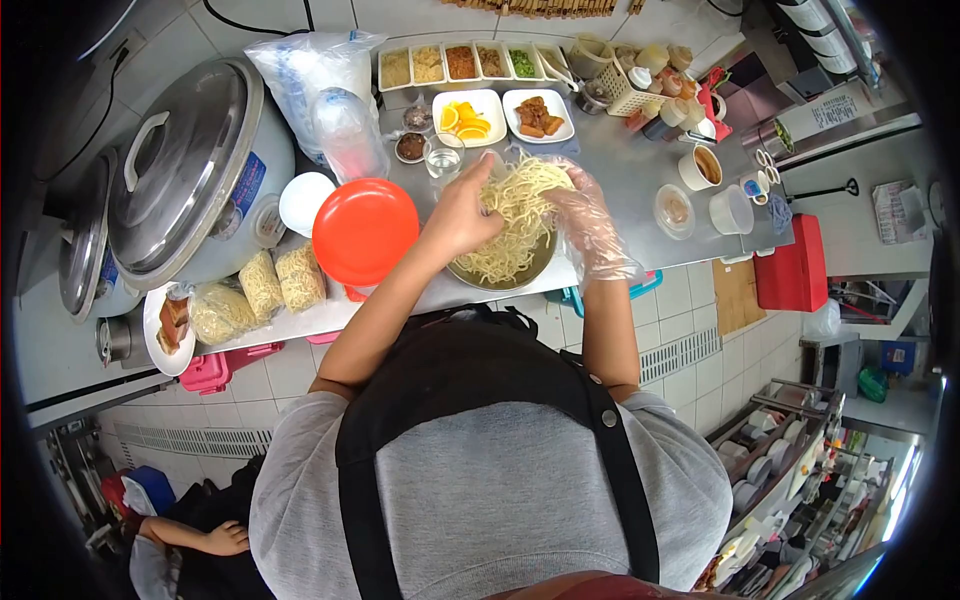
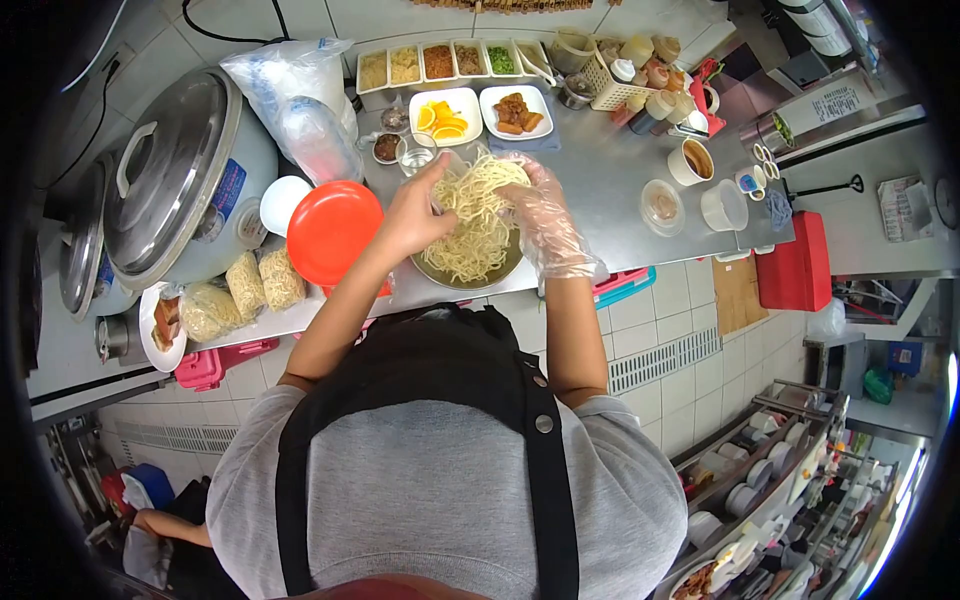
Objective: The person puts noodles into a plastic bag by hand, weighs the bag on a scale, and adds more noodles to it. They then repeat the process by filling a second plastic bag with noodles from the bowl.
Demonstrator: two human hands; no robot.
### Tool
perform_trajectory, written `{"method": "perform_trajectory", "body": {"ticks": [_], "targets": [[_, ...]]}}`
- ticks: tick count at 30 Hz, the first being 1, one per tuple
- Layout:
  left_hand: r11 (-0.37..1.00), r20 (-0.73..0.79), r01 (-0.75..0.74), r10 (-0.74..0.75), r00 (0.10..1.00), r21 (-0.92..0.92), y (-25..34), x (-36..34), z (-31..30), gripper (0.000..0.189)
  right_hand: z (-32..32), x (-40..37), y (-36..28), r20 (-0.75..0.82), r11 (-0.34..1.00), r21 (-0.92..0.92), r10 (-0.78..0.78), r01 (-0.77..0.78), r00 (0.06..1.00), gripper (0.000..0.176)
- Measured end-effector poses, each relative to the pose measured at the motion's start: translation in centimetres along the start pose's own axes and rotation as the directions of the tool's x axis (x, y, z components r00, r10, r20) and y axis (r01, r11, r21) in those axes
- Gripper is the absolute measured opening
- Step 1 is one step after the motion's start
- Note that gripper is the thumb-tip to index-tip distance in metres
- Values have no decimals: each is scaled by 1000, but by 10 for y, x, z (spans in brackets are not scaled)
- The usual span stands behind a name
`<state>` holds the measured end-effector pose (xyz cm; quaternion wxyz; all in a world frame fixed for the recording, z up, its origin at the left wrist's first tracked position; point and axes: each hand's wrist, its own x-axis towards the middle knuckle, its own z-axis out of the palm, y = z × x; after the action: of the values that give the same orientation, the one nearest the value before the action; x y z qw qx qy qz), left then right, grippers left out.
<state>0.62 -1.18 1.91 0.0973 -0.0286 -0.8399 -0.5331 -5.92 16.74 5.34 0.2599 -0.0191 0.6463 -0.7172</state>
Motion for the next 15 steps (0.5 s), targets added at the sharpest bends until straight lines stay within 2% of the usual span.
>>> {"method": "perform_trajectory", "body": {"ticks": [1,3,4,6,7,9,10,11,13,15], "targets": [[1000,8,3,-3,1000,-2,-1,-2,1,74,1,0,3,-6,1000,3,5,-5,1000,38],[992,57,107,-104,993,-69,8,0,-3,75,3,6,9,-82,980,-197,-2,-14,997,35],[992,57,101,-97,994,-71,12,2,-5,75,0,10,7,-28,954,-294,-63,52,998,30],[973,59,135,-126,990,-186,23,-1,-9,74,3,3,-12,-11,947,-309,-101,93,995,30],[972,65,143,-133,989,-187,32,-1,-13,74,8,-3,-26,8,939,-316,-138,133,990,30],[916,101,182,-155,983,-359,60,3,-26,73,16,-14,-51,23,934,-315,-171,169,985,30],[891,43,78,-66,997,-446,71,4,-29,71,18,-18,-65,87,918,-281,-265,279,960,30],[891,46,81,-67,997,-447,82,5,-36,71,21,-23,-79,148,892,-241,-355,382,923,31],[896,21,-12,23,1000,-443,107,7,-52,71,32,-39,-111,182,878,-199,-404,436,896,31],[893,11,-25,33,999,-449,134,7,-68,71,38,-47,-131,217,858,-152,-454,490,864,31]]}}
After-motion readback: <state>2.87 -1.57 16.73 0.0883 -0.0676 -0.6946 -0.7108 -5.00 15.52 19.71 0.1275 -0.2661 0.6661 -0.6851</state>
